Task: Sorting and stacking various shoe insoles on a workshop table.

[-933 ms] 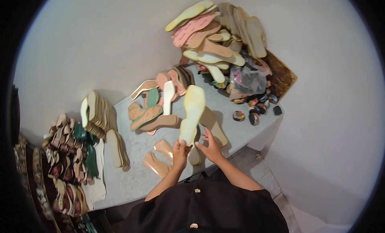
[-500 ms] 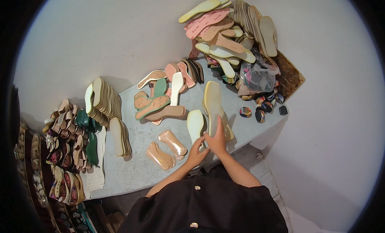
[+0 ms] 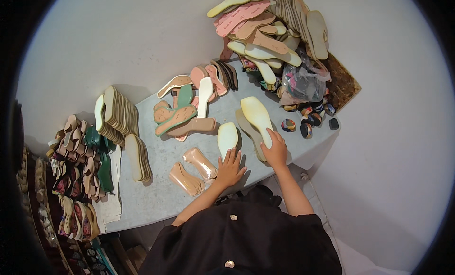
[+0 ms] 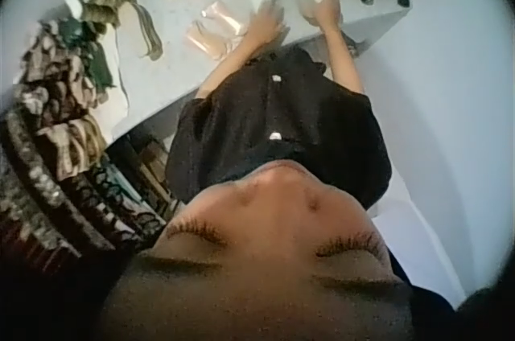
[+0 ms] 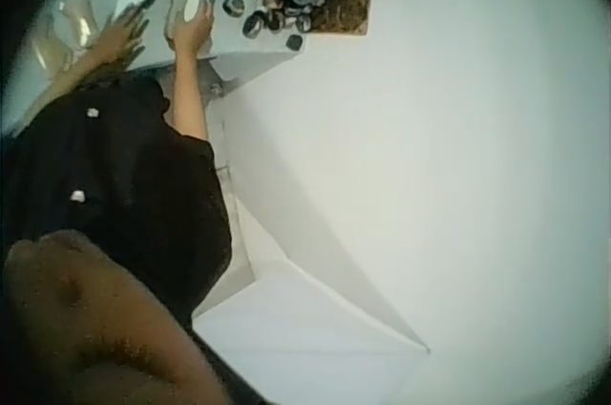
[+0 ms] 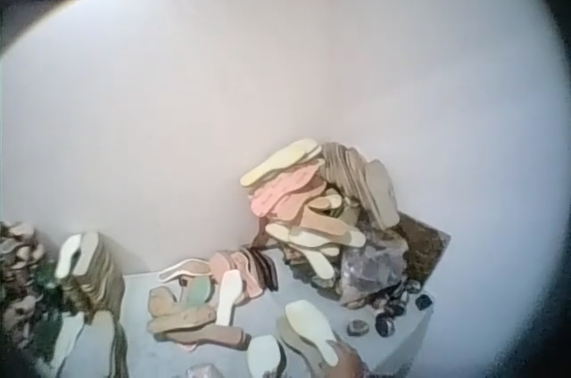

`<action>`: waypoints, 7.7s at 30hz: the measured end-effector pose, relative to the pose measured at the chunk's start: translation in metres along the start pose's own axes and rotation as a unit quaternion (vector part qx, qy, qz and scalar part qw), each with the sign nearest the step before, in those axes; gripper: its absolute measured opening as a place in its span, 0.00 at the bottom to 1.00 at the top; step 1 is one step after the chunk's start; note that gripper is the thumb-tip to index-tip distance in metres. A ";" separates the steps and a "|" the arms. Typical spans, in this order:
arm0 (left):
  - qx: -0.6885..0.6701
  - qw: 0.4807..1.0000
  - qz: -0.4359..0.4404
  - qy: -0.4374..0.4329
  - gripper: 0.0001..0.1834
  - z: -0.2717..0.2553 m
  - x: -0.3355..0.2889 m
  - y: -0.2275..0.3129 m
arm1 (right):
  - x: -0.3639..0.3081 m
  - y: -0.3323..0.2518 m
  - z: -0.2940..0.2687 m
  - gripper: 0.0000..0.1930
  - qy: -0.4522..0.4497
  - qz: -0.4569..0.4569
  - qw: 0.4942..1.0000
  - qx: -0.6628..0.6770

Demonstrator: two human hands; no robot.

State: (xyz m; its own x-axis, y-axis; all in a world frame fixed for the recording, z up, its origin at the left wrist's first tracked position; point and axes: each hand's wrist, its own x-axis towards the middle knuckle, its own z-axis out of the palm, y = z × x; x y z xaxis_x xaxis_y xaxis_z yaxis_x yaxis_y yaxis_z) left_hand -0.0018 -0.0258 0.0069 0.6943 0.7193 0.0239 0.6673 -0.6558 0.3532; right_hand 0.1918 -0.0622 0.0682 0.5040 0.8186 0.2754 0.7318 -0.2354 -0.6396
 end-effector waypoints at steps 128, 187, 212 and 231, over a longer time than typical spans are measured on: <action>-0.555 0.781 -0.157 0.239 0.29 -0.068 0.000 -0.039 | 0.001 -0.061 0.029 0.36 -0.238 0.139 0.862 0.424; -0.625 0.730 0.063 0.270 0.71 -0.080 0.002 -0.015 | -0.032 -0.080 0.051 0.64 -0.206 -0.062 0.797 0.564; -0.458 0.861 0.056 0.214 0.66 -0.080 0.021 -0.061 | -0.018 -0.088 0.072 0.34 -0.133 0.059 0.743 0.654; -0.636 0.734 0.082 0.225 0.68 -0.081 0.020 -0.043 | -0.005 -0.095 0.113 0.30 -0.034 0.106 0.649 0.752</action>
State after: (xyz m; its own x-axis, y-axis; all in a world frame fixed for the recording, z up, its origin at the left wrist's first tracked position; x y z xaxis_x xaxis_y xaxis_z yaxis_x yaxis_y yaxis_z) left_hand -0.0384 0.0354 0.0677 0.3871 0.8449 0.3692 -0.4049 -0.2040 0.8913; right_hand 0.0679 0.0151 0.0461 0.4612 0.8847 0.0677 -0.6530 0.3901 -0.6492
